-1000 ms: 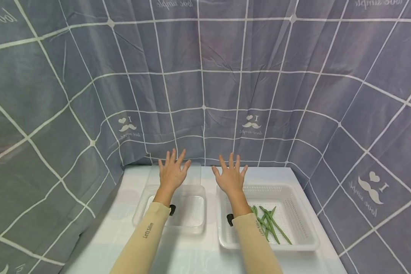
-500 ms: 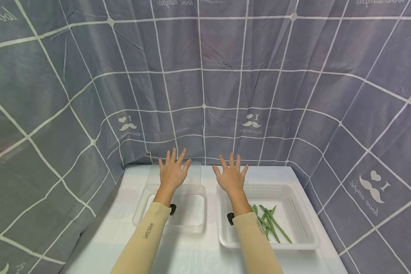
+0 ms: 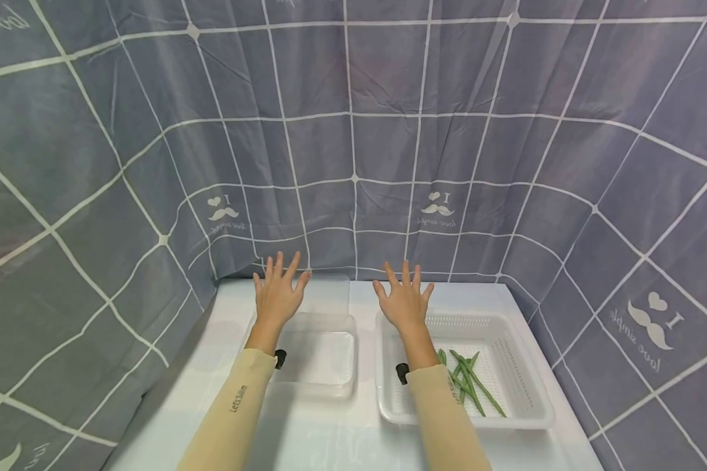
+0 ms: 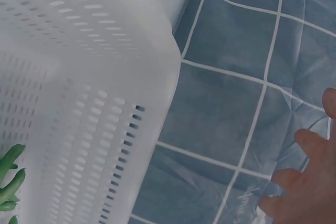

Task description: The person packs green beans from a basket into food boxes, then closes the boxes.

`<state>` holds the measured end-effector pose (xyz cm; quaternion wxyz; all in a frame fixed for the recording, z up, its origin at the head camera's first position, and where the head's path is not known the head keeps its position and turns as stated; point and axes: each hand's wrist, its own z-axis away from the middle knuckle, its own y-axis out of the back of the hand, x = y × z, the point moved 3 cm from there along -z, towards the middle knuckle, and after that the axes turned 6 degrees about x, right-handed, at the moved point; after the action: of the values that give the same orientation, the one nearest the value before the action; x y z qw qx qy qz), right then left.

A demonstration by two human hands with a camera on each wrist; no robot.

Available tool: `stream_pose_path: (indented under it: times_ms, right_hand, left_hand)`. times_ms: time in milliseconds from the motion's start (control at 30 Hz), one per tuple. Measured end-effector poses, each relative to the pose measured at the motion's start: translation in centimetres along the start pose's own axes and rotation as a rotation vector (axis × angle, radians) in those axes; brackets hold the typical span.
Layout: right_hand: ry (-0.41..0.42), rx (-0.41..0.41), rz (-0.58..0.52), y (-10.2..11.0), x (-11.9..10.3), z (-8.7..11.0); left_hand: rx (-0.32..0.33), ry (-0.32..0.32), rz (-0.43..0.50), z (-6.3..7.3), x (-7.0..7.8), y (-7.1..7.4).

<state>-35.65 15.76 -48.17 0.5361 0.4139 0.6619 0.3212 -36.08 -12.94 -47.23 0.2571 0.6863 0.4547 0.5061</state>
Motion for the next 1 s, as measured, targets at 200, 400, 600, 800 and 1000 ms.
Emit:
stream_pose_path:
  times_ms: [200, 400, 600, 800, 1000]
  right_hand:
    - [-0.010, 0.027, -0.019, 0.9, 1.3, 0.2]
    - [-0.037, 0.042, -0.022, 1.7, 2.5, 0.5]
    - [-0.047, 0.052, -0.016, 2.4, 3.2, 0.7]
    - [-0.055, 0.061, -0.016, 3.0, 3.7, 0.9]
    - [-0.067, 0.066, -0.012, 3.5, 4.4, 1.1]
  left_hand:
    - [0.007, 0.037, -0.022, 0.4, -4.0, 1.8]
    - [-0.009, 0.077, -0.044, 1.0, -7.4, 2.6]
    - [-0.042, 0.109, -0.061, 2.3, -9.7, 2.7]
    - [-0.091, 0.154, -0.073, 3.9, -11.7, 2.4]
    - [-0.141, 0.187, -0.068, 4.9, -13.5, 1.5]
